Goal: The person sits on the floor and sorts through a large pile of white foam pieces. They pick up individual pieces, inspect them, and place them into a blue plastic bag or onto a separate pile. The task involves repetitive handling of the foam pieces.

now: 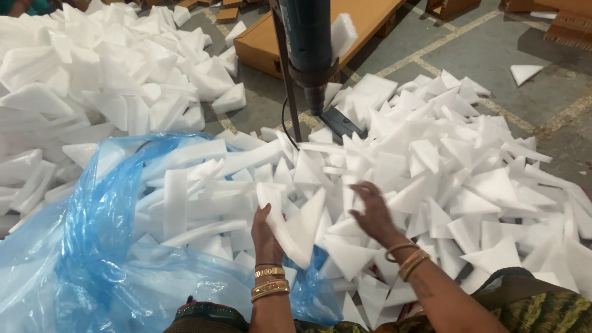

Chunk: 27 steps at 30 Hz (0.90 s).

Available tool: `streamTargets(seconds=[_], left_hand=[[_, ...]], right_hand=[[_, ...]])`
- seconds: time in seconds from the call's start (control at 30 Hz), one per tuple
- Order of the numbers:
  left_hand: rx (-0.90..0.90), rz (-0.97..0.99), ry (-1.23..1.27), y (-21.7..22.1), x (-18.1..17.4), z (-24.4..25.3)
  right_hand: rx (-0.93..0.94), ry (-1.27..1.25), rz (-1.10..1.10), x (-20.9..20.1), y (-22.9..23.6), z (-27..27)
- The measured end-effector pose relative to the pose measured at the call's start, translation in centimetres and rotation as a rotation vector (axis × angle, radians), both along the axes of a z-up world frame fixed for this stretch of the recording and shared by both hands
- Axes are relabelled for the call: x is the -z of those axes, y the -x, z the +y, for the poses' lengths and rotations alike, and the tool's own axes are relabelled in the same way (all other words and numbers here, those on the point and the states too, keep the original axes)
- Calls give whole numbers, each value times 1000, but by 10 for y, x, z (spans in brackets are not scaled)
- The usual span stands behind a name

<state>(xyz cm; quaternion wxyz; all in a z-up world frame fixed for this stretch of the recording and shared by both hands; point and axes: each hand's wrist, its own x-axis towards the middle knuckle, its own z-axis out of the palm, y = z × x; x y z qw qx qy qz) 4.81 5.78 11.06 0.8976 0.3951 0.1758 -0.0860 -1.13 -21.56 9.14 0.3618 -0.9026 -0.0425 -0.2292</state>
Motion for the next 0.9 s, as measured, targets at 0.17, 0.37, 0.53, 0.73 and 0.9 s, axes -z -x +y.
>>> streamTargets(seconds=[0.17,0.37,0.53,0.73,0.9], left_hand=[[23,-109,0,4,15,-6],[72,-152,-126,7,30,-17],[125,-66,-185,2,46,-25],[177,-19,-273,-4,66,-32],[232,-85,-367,-2,73,-32]], right_hand=[[415,282,703,79,49,-56],[120,454,1299,81,90,-39],[118,640,1073,88,95,-41],[186,453,1148,87,71,-54],[350,237,783,70,29,-79]])
